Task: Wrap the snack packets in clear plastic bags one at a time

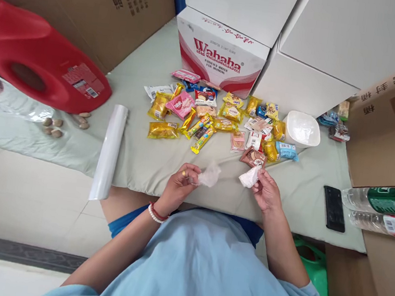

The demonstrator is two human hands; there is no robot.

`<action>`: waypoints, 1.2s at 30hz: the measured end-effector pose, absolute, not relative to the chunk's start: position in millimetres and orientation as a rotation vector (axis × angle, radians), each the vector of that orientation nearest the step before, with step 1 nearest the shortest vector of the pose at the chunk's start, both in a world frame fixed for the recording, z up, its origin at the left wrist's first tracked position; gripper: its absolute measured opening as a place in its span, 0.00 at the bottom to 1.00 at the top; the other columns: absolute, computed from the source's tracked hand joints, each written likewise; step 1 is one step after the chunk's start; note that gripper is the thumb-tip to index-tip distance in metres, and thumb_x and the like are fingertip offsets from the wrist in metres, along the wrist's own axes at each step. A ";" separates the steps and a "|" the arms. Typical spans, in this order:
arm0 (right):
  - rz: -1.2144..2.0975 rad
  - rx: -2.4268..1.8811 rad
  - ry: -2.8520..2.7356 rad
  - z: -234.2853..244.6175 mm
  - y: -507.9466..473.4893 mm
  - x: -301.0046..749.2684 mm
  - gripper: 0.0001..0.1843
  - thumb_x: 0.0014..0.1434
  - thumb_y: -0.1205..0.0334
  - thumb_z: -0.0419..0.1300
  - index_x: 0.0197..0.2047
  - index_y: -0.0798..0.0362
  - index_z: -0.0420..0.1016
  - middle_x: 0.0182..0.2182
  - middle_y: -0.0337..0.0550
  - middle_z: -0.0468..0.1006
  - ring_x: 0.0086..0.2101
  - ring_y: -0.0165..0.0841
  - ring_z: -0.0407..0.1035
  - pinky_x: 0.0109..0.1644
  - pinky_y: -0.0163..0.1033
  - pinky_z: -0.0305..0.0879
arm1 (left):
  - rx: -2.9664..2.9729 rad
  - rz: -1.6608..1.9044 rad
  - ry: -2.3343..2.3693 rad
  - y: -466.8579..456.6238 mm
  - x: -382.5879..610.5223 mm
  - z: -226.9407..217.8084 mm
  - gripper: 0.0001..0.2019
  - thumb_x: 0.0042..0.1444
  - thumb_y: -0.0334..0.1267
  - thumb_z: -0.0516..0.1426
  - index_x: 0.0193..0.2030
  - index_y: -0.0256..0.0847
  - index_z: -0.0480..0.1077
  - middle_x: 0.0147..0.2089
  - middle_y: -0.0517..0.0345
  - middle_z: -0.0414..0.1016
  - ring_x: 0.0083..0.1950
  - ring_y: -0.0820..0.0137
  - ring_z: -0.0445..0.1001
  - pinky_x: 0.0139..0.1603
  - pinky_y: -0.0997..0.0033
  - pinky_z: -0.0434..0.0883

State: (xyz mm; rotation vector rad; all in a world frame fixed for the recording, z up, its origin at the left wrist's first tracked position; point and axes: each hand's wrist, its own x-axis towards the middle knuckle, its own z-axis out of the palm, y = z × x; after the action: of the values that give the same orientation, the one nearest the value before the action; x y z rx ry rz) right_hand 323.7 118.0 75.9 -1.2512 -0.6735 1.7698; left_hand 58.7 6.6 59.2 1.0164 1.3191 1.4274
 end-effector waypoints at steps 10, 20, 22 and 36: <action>0.379 -1.401 -1.285 105.1 234.5 399.3 0.09 0.62 0.57 0.64 0.44 0.51 0.75 0.36 0.39 0.75 0.35 0.32 0.69 0.45 0.41 0.69 | 0.869 1.384 1.321 -13.0 53.4 48.8 0.14 0.55 0.46 0.70 0.33 0.43 0.71 0.45 0.55 0.74 0.48 0.65 0.71 0.51 0.67 0.67; 0.347 -1.575 -1.724 114.8 327.5 388.7 0.11 0.59 0.66 0.65 0.25 0.54 0.73 0.33 0.48 0.74 0.46 0.38 0.66 0.61 0.52 0.55 | 0.948 1.394 1.511 -31.5 59.7 59.1 0.18 0.66 0.54 0.59 0.32 0.42 0.73 0.45 0.52 0.76 0.43 0.66 0.71 0.44 0.68 0.69; 0.334 -1.504 -1.683 115.7 304.4 378.2 0.07 0.62 0.61 0.63 0.33 0.54 0.76 0.42 0.53 0.76 0.53 0.41 0.65 0.64 0.53 0.52 | 1.052 1.362 1.611 -28.7 60.9 61.7 0.14 0.64 0.50 0.61 0.33 0.43 0.74 0.46 0.51 0.75 0.44 0.66 0.73 0.44 0.68 0.70; 1.902 -1.229 -0.974 57.7 106.7 275.8 0.25 0.44 0.41 0.78 0.31 0.51 0.74 0.25 0.35 0.73 0.25 0.27 0.63 0.28 0.32 0.61 | 1.336 1.196 1.559 4.2 89.7 60.5 0.04 0.62 0.38 0.60 0.42 0.44 0.75 0.49 0.52 0.74 0.46 0.66 0.75 0.46 0.66 0.72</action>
State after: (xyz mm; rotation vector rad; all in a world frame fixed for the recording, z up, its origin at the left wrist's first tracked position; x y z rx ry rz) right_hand 275.8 106.7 57.7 -1.2288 -0.9738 1.9016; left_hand 89.7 4.2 60.5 1.3362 1.5586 1.1963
